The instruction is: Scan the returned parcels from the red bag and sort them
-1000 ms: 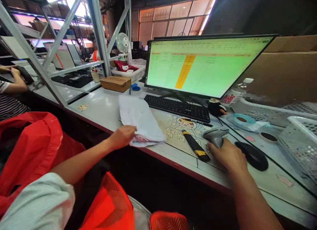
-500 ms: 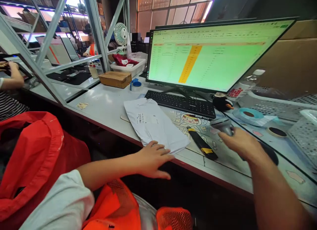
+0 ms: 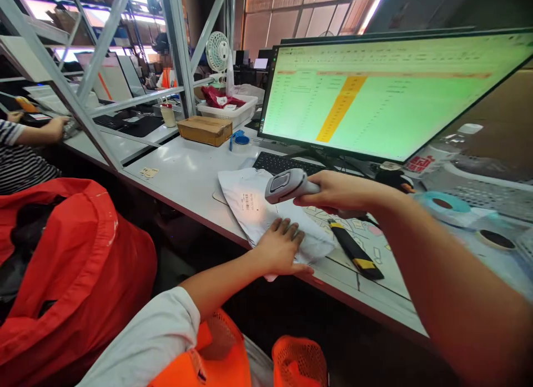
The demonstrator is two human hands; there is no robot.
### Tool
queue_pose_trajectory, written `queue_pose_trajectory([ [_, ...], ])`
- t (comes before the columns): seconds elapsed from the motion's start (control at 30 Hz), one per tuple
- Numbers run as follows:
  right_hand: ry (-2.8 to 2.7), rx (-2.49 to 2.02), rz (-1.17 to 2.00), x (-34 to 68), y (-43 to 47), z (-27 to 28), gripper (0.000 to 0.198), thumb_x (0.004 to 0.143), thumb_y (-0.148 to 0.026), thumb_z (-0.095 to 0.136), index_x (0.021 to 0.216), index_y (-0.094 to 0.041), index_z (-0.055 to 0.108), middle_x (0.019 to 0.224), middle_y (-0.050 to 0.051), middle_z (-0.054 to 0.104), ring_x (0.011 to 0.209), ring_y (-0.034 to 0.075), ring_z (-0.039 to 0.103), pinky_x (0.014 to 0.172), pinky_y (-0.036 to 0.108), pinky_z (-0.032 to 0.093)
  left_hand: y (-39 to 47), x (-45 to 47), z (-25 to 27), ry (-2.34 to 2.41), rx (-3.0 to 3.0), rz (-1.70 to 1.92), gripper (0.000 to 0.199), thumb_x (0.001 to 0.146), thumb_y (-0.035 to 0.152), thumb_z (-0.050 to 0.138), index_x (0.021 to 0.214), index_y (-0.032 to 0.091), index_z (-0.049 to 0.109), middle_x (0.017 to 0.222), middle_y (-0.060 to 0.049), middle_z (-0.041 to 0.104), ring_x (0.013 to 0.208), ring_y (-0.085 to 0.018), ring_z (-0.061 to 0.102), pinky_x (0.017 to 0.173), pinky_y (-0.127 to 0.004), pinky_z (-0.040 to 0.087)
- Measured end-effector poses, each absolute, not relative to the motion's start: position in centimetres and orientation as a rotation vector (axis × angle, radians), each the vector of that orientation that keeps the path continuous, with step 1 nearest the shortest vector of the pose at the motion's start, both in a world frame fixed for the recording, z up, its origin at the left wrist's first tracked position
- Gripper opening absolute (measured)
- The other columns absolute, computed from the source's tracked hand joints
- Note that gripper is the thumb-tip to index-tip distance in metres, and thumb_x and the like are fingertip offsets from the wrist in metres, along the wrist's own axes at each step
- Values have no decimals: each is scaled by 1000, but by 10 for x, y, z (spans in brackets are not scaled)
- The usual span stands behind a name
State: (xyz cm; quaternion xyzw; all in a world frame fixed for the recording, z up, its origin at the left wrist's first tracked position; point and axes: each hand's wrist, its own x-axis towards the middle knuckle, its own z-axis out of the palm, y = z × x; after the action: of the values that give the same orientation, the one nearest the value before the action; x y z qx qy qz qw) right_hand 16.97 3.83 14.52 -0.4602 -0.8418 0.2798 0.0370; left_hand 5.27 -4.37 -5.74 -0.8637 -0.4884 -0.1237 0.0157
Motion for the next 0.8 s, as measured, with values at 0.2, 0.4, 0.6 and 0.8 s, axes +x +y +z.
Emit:
queue_pose_trajectory([
  [0.2, -2664, -1505, 810, 175, 55, 123, 29, 88, -42, 66, 99, -16, 72, 60, -3, 56, 48, 11, 51, 46, 21, 37, -44, 53, -51, -1575, -2787, -568, 95, 87, 77, 61, 151, 7, 48, 161, -22, 43, 154, -41, 31, 129, -55, 18],
  [0.4, -2223, -2046, 137, 297, 74, 44, 41, 95, -48, 50, 101, -13, 71, 94, 15, 74, 87, 29, 71, 72, 34, 52, -40, -18, -25, -1466, -3181, -1050, 78, 88, 60, 73, 153, 24, 49, 160, -11, 48, 157, -27, 31, 129, -47, 29],
  [0.6, -1957, -2441, -38, 370, 63, -19, 53, 99, -40, 42, 132, -3, 61, 117, 25, 71, 108, 38, 71, 86, 44, 55, -28, -90, -42, -1574, -3018, -419, 121, 61, 58, 94, 161, 25, 36, 170, -16, 25, 159, -39, 17, 128, -64, 17],
  [0.8, -1928, -2348, -224, 331, 73, 27, 58, 102, -42, 38, 130, 1, 65, 128, 31, 65, 122, 43, 62, 102, 52, 48, -59, -66, -69, -1532, -2824, -477, 80, 83, 28, 75, 157, 26, 45, 165, -13, 40, 150, -36, 41, 122, -57, 37],
])
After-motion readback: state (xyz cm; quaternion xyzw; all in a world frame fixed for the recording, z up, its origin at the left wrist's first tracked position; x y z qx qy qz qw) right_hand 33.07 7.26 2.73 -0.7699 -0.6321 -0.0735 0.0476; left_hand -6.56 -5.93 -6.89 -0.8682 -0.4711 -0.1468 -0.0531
